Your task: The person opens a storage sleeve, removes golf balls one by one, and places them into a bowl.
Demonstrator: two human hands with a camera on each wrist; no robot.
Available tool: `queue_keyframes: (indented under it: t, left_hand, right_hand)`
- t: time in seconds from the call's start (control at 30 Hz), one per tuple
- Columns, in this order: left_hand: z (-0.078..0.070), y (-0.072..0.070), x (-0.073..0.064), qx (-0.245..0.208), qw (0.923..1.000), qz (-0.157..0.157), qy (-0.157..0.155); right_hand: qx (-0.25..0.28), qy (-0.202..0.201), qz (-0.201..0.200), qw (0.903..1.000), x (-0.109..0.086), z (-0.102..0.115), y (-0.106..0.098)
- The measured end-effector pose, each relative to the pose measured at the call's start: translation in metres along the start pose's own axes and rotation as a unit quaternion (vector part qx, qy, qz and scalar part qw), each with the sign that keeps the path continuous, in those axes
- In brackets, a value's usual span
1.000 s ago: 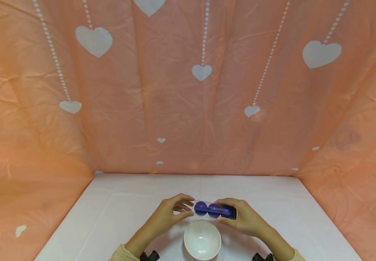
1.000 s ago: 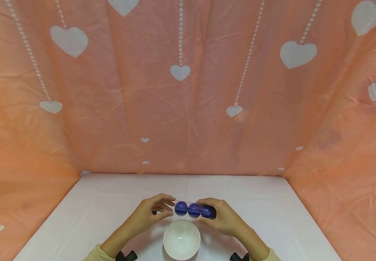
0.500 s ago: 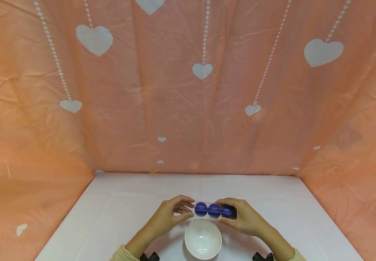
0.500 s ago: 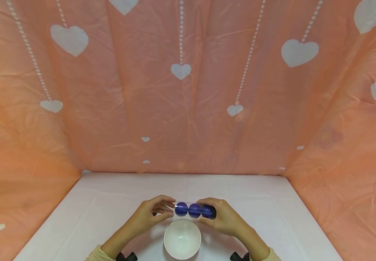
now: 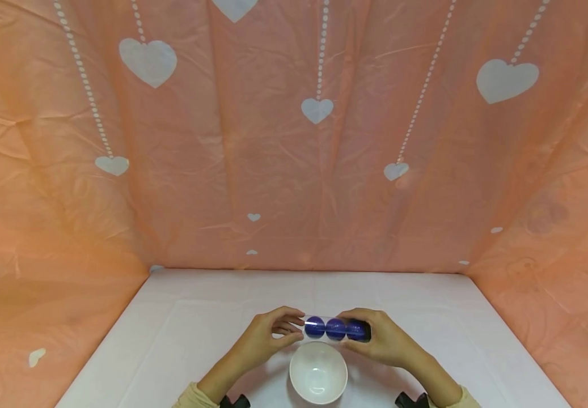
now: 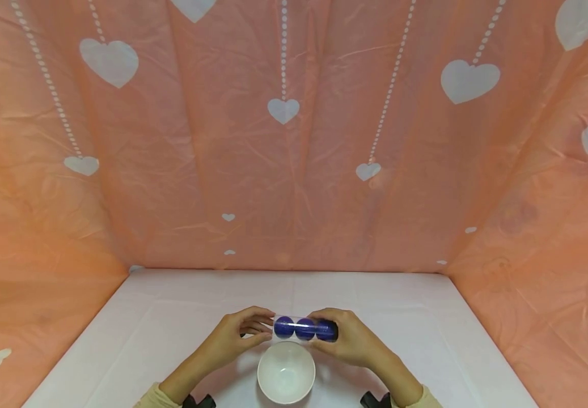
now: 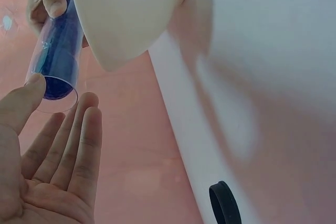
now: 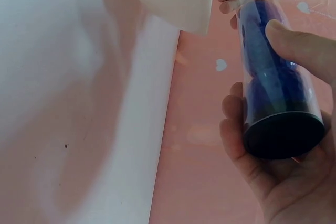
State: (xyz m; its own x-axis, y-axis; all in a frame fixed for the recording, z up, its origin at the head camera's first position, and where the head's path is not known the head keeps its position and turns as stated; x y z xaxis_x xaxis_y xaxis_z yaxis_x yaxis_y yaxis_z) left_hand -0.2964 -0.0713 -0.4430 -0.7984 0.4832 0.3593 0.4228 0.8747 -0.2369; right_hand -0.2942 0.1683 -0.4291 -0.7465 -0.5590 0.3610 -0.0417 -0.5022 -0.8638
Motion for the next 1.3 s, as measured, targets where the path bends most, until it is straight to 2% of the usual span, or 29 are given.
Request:
queue_keyframes:
  t: [0.37, 0.67, 1.3]
  left_hand:
    - [0.0022, 0.0008, 0.0004, -0.011, 0.9998, 0.003, -0.016]
    - [0.0046, 0.0003, 0.0002, -0.022, 0.9993, -0.003, -0.029]
    - [0.0101, 0.0009, 0.0001, -0.047, 0.9981, -0.001, -0.039]
  right_hand:
    - [0.012, -0.018, -0.002, 0.9998, 0.0025, 0.0025, -0.0035]
    - [0.026, -0.018, 0.002, 0.9995, 0.0036, 0.0019, -0.0039]
    - [0.017, -0.018, -0.008, 0.9997, 0.0044, 0.0025, -0.0050]
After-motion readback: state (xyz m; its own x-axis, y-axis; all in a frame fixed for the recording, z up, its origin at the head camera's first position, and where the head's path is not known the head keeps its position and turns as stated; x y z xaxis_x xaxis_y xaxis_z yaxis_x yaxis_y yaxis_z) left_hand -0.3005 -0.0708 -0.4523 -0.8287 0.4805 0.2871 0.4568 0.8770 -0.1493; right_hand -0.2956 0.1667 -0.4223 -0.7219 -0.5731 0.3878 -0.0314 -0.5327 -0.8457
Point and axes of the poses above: each hand's wrist, its own x-axis towards the middle knuckle, its own y-axis out of the palm, z = x × y, the point moved 7 cm from there along x, towards the middle knuckle, and after that the axes turned 15 degrees about -x, right-handed, at the moved point
